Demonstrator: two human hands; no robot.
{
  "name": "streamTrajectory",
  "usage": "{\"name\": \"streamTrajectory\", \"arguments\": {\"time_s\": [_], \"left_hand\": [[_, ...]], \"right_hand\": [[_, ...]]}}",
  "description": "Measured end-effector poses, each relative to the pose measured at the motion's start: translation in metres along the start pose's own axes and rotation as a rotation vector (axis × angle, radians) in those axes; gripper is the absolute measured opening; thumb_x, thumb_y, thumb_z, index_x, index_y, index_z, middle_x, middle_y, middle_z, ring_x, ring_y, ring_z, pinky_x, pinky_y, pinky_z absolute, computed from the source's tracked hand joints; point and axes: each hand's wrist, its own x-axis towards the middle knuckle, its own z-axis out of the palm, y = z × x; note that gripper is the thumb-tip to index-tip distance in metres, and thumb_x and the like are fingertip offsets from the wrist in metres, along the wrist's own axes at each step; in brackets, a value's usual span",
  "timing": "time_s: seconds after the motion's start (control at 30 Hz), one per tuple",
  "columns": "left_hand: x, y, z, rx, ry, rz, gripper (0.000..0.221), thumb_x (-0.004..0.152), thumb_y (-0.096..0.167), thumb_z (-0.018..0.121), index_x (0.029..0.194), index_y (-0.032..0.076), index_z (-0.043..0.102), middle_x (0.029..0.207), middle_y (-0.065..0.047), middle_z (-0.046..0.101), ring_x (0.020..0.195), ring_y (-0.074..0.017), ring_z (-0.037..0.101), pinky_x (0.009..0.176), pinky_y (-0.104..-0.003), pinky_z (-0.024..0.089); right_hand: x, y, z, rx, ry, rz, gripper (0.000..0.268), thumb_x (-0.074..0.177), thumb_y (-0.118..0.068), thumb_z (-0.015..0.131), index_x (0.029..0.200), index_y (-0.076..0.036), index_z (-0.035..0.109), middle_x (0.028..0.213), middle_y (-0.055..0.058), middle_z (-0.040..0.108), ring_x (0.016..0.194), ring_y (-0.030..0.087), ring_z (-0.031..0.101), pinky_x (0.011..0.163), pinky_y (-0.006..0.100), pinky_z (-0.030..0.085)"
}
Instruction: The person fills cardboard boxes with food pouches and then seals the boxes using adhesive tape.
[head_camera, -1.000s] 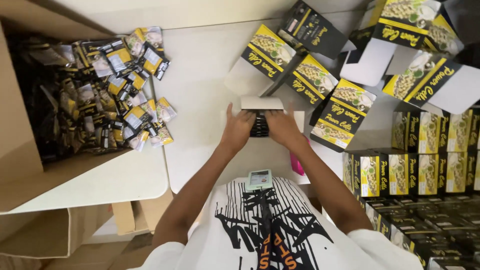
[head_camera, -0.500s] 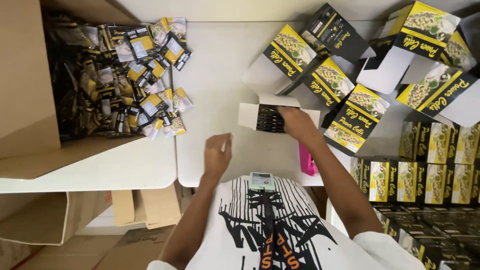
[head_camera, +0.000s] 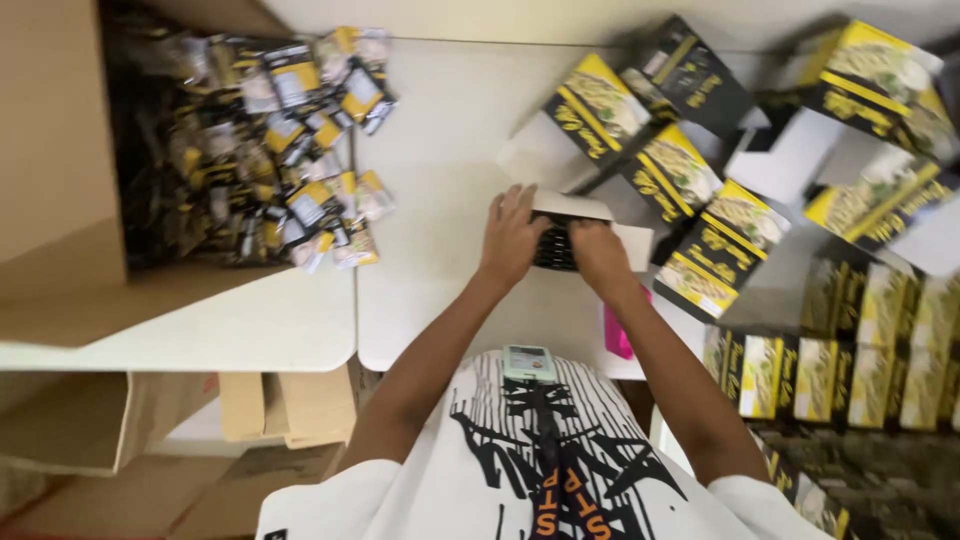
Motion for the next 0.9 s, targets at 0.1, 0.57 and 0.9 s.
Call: {"name": "streamTrajectory", "arguments": {"time_s": [0.1, 0.57, 0.9], "left_hand": [[-0.005, -0.001, -0.038, -0.073, 0.027, -0.055, 0.014, 0.091, 0.021, 0.072, 0.1, 0.013, 0.079, 0.153, -0.021, 0.048, 0.144, -0.0408, 0.04, 0.119, -0.059, 0.027], [-0.124, -0.191, -0.074, 0.443, -0.149, -0.644, 0.07, 0.096, 0.065, 0.046, 0.158, 0.035, 0.036, 0.167, -0.015, 0.009, 0.149, -0.0521, 0.005, 0.107, -0.085, 0.006], [-0.202, -0.106, -0.002, 0.321, -0.006, -0.543, 0.068, 0.096, 0.041, 0.06, 0.157, 0.017, 0.042, 0.165, -0.017, 0.033, 0.154, -0.0476, 0.021, 0.115, -0.071, 0.023]], "right_hand": [[0.001, 0.002, 0.001, 0.028, -0.052, 0.023, 0.015, 0.092, 0.001, 0.055, 0.105, 0.003, 0.062, 0.103, 0.026, 0.067, 0.093, 0.044, 0.068, 0.079, 0.053, 0.056], [-0.092, -0.056, -0.099, 0.264, 0.289, -0.002, 0.024, 0.096, -0.002, 0.063, 0.119, 0.001, 0.069, 0.107, 0.027, 0.07, 0.096, 0.044, 0.068, 0.085, 0.049, 0.055], [-0.142, -0.112, -0.034, 0.355, 0.144, -0.033, 0.022, 0.096, -0.011, 0.065, 0.114, 0.0, 0.072, 0.107, 0.022, 0.073, 0.096, 0.039, 0.071, 0.086, 0.044, 0.058]]}}
